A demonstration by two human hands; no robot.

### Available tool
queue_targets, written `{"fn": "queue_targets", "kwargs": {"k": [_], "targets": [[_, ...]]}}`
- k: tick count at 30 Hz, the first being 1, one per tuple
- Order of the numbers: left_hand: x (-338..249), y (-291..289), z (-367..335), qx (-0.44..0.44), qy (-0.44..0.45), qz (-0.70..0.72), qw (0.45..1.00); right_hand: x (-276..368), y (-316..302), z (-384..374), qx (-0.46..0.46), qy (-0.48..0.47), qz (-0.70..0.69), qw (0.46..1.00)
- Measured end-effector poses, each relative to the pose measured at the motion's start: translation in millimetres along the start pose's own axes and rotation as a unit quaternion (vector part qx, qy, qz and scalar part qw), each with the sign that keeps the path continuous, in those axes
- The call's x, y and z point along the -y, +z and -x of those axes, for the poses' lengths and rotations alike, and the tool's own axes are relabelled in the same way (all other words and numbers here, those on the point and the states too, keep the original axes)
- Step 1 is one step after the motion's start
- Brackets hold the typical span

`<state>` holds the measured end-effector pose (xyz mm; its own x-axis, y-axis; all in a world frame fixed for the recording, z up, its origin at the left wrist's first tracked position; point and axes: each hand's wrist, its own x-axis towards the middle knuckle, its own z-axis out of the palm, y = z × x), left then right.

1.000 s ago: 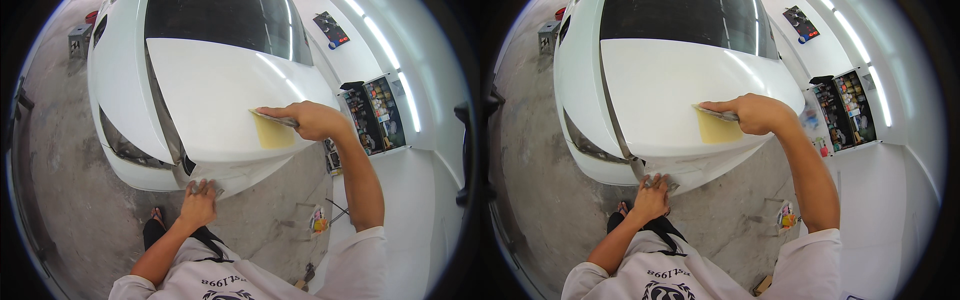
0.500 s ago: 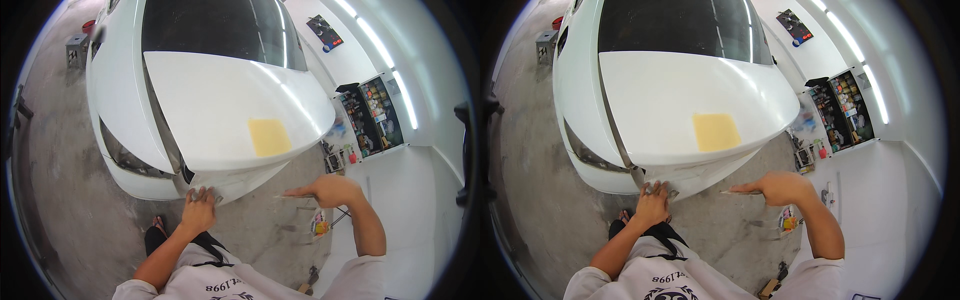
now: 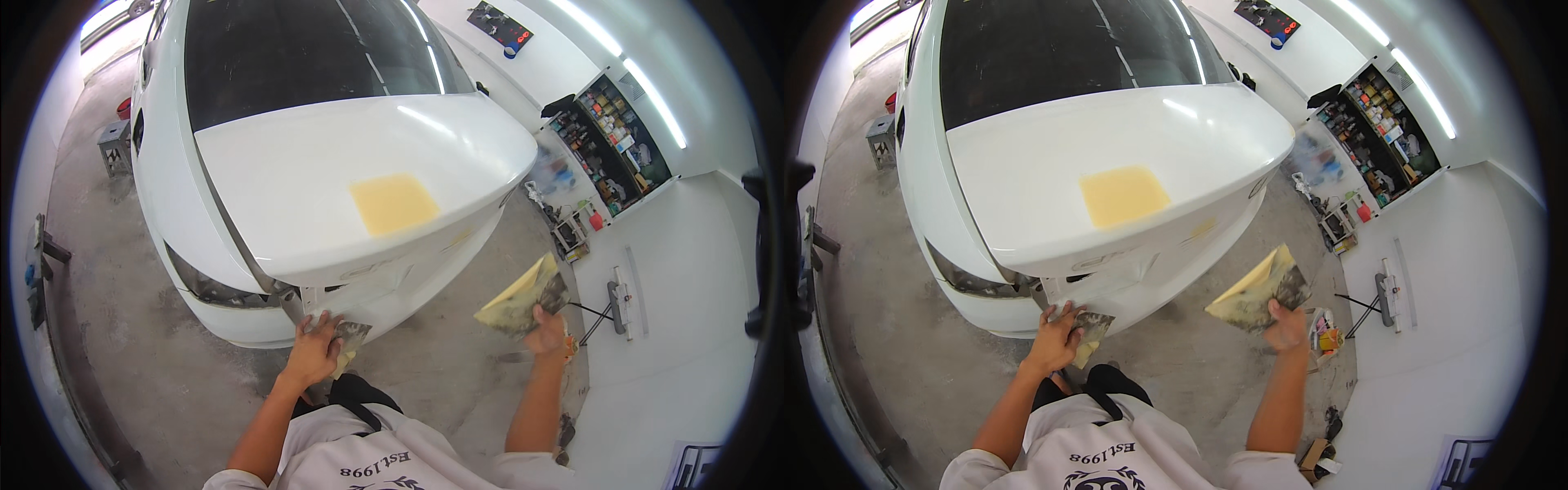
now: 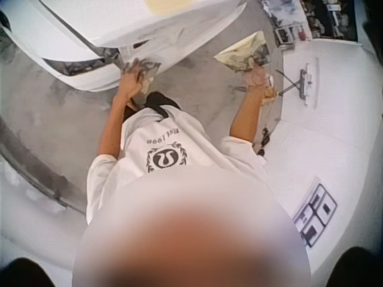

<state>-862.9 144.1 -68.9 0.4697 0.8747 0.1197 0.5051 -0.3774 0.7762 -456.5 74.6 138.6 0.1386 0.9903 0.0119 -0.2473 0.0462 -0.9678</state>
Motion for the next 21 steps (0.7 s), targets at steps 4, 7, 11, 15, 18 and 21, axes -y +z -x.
{"fn": "queue_targets", "kwargs": {"k": [4, 7, 11, 15, 18, 21], "targets": [[-1.2, -1.9, 9.3, -0.011, -0.013, 0.022, 1.000, -164.7, -73.1, 116.9, -0.209, -0.016, -0.258, 0.943], [-15.1, 0.6, 12.2, -0.013, -0.033, -0.013, 0.999, -269.9, -114.9, 226.8, -0.517, 0.114, -0.230, 0.817], [-37.1, 7.0, 14.4, -0.057, -0.039, -0.051, 0.996, -339.8, -166.7, 382.4, -0.677, 0.262, -0.099, 0.680], [-48.6, 15.7, 14.2, -0.099, -0.062, -0.071, 0.991, -360.1, -206.8, 444.4, -0.646, 0.273, -0.079, 0.709], [-49.4, 20.8, 10.8, -0.108, -0.075, -0.092, 0.987, -357.9, -222.0, 453.6, -0.630, 0.273, -0.074, 0.723], [-47.2, 23.0, 7.8, -0.112, -0.111, -0.092, 0.983, -352.5, -230.6, 454.8, -0.622, 0.269, -0.071, 0.732]]}}
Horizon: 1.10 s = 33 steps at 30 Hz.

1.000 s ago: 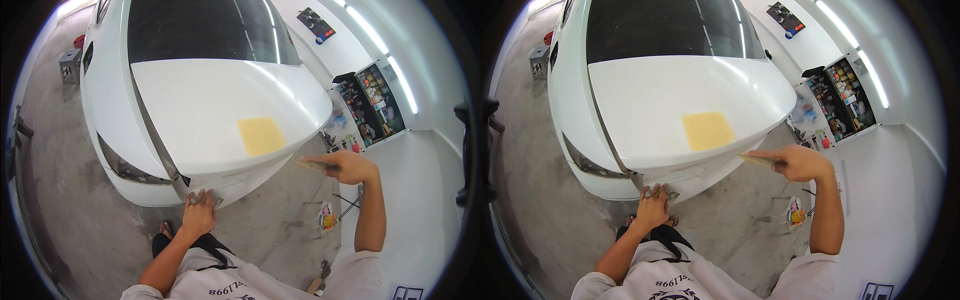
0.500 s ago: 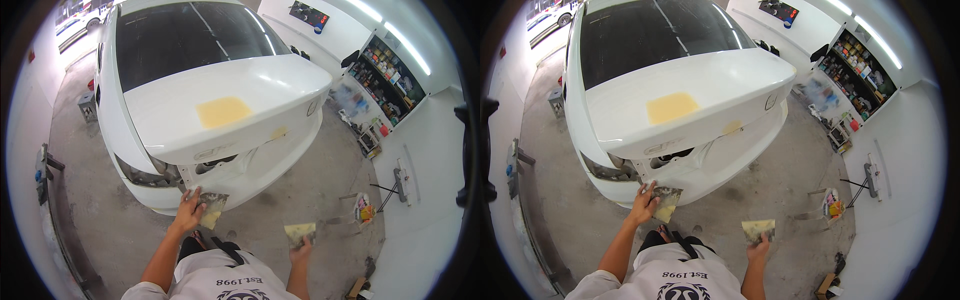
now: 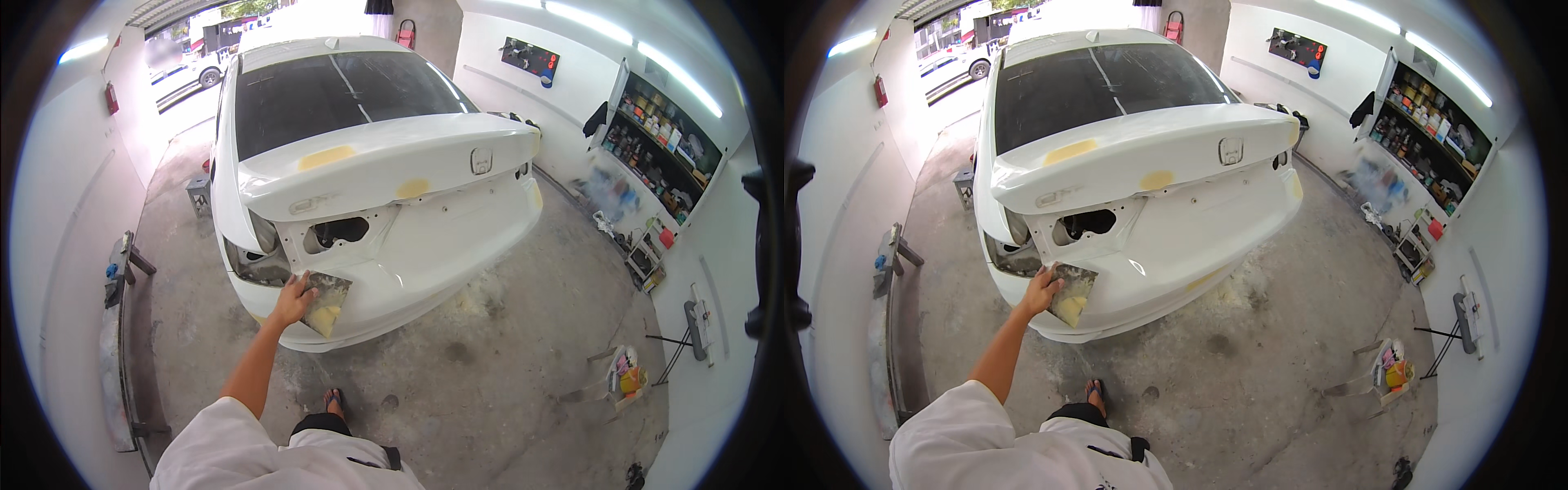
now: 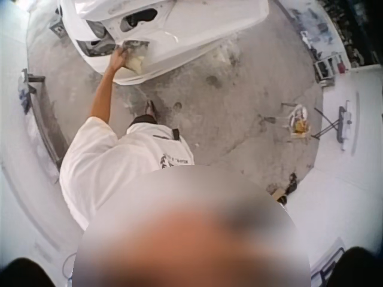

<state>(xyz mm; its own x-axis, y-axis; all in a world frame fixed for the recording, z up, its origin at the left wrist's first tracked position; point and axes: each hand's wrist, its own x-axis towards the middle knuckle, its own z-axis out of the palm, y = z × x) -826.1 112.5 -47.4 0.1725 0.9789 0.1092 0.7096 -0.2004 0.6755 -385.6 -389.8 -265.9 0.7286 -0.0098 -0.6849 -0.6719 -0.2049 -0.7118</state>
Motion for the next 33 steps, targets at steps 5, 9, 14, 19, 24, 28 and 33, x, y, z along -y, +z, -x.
{"fn": "queue_targets", "kwargs": {"k": [5, 9, 14, 19, 24, 28, 33], "targets": [[5.5, 2.8, -3.1, 0.009, -0.037, 0.019, 0.999, -2.0, -23.6, -2.0, 0.018, -0.019, 0.000, 1.000], [3.5, 12.0, -5.9, -0.017, -0.022, 0.153, 0.988, -14.4, -41.9, 1.2, 0.036, -0.063, -0.007, 0.997], [-12.7, 17.2, -7.5, -0.055, 0.006, 0.206, 0.977, 10.6, 5.1, 11.5, 0.188, -0.230, -0.034, 0.954], [-20.7, 10.7, -2.7, -0.042, -0.010, 0.204, 0.978, 80.7, 121.9, 73.0, 0.247, -0.215, -0.163, 0.931], [-6.1, 3.9, -0.6, -0.074, 0.020, 0.273, 0.959, 99.2, 195.5, 181.8, 0.348, -0.251, -0.202, 0.880], [-12.0, -12.4, 10.4, 0.044, -0.037, 0.285, 0.957, 69.7, 228.6, 250.0, 0.317, -0.273, -0.133, 0.899], [-89.1, 7.4, 70.4, 0.110, -0.145, 0.680, 0.710, 96.3, 230.3, 357.8, 0.236, -0.645, 0.057, 0.724]]}}
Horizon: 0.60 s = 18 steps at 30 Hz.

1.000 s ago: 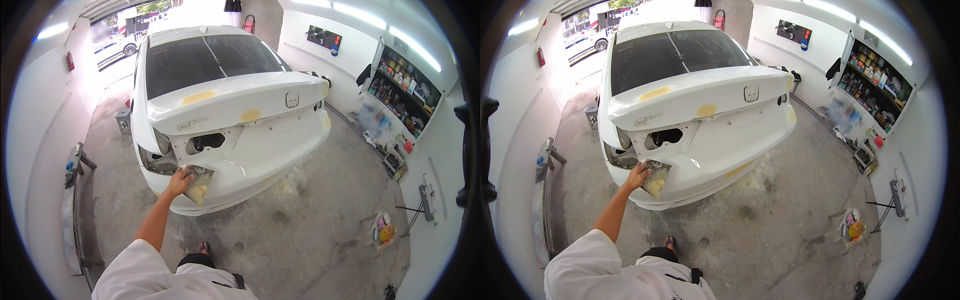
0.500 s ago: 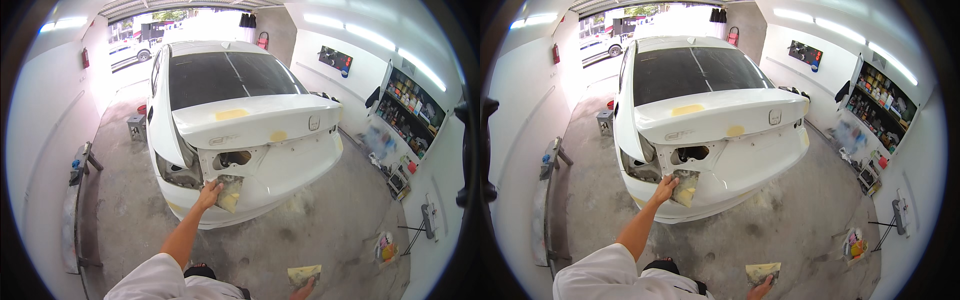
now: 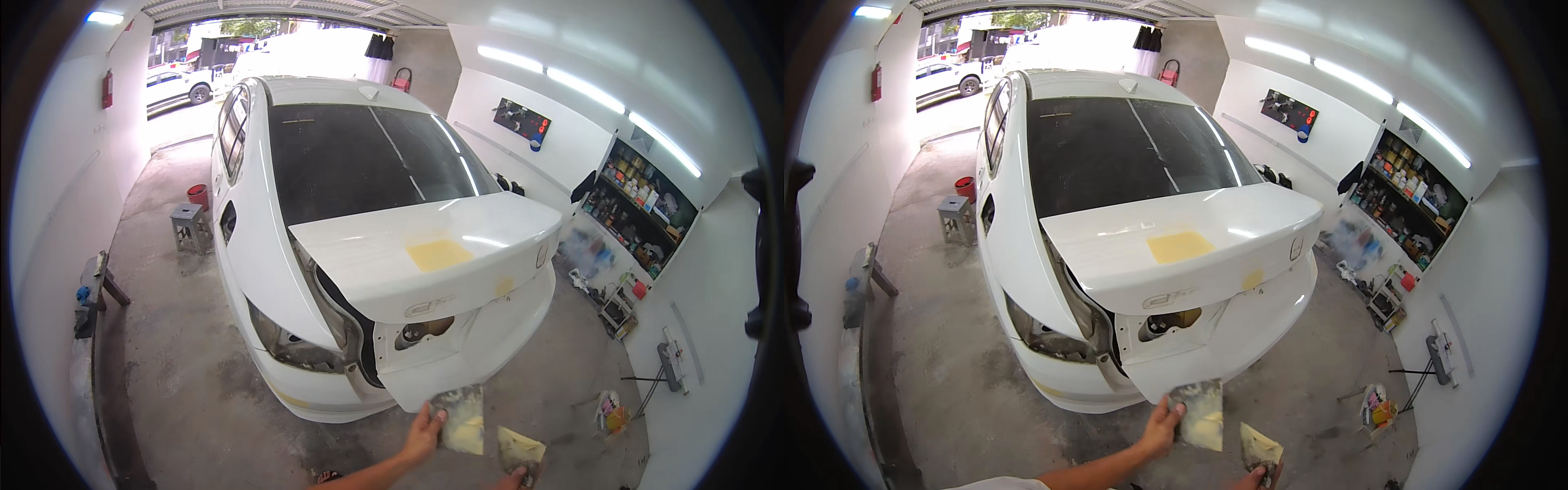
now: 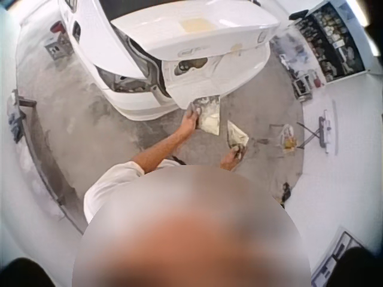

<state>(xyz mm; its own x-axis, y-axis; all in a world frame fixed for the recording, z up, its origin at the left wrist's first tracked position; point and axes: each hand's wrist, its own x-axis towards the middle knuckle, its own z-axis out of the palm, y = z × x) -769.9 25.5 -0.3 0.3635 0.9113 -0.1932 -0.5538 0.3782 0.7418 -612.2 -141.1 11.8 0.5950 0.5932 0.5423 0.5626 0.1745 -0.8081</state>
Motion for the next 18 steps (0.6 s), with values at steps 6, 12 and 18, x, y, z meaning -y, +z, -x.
{"fn": "queue_targets", "kwargs": {"k": [6, 12, 18], "targets": [[13.7, 74.4, 30.7, 0.048, -0.164, 0.241, 0.955, 109.0, -4.6, -72.1, 0.268, -0.400, 0.143, 0.865], [-51.2, 68.2, 29.3, 0.128, -0.231, 0.201, 0.943, 101.4, -77.4, -74.9, 0.287, -0.171, 0.441, 0.833], [-41.1, 81.8, 37.3, 0.337, -0.429, 0.005, 0.838, 55.2, -129.3, -81.2, -0.100, 0.243, -0.058, 0.963]]}}
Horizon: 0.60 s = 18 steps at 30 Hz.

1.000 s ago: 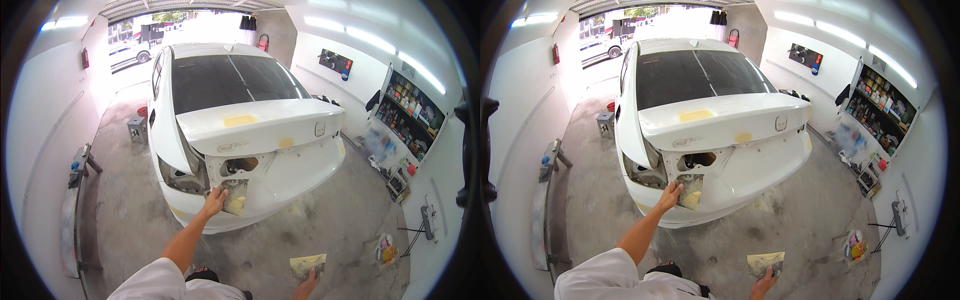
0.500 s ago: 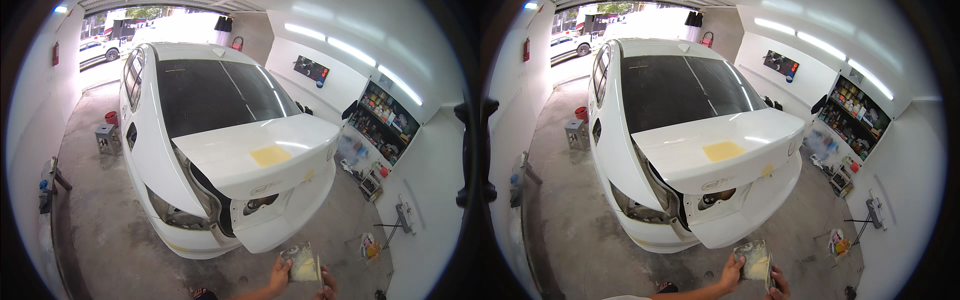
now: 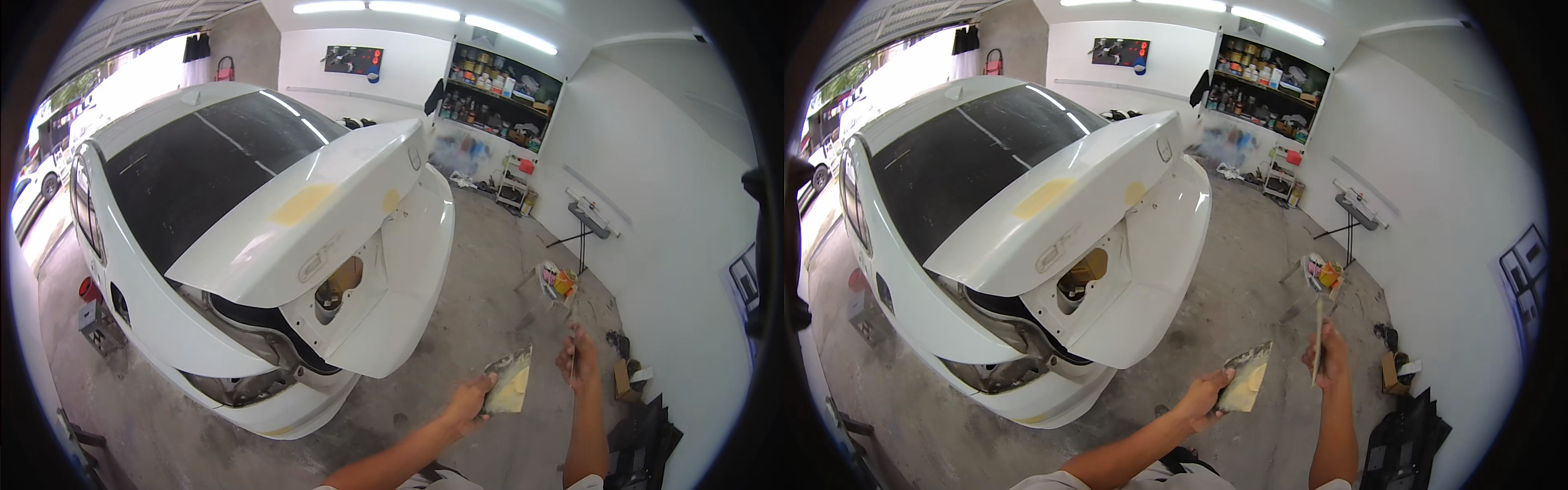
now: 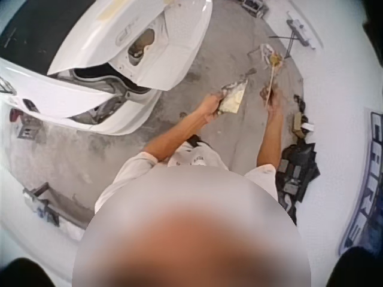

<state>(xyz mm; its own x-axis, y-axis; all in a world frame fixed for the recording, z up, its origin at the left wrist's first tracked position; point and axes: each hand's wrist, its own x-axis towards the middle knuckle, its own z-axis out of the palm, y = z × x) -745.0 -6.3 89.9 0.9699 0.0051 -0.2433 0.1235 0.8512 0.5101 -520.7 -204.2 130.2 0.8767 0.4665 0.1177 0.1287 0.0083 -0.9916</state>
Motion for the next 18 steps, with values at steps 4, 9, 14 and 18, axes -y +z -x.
{"fn": "queue_targets", "kwargs": {"k": [4, 9, 14, 18], "targets": [[1.6, 15.3, -5.2, -0.070, 0.135, 0.043, 0.987, -14.1, 5.7, 4.1, 0.194, 0.069, 0.269, 0.941], [-9.2, -2.8, -36.9, -0.096, 0.330, 0.000, 0.939, -36.3, 46.5, 47.4, -0.070, -0.037, -0.319, 0.945], [-8.3, 8.1, -83.3, -0.245, 0.452, -0.156, 0.844, -38.8, 41.8, 43.8, 0.149, -0.204, 0.292, 0.923], [-28.6, 19.6, -112.0, -0.228, 0.471, -0.333, 0.784, -18.2, 2.8, -7.6, 0.125, -0.182, 0.471, 0.854]]}}
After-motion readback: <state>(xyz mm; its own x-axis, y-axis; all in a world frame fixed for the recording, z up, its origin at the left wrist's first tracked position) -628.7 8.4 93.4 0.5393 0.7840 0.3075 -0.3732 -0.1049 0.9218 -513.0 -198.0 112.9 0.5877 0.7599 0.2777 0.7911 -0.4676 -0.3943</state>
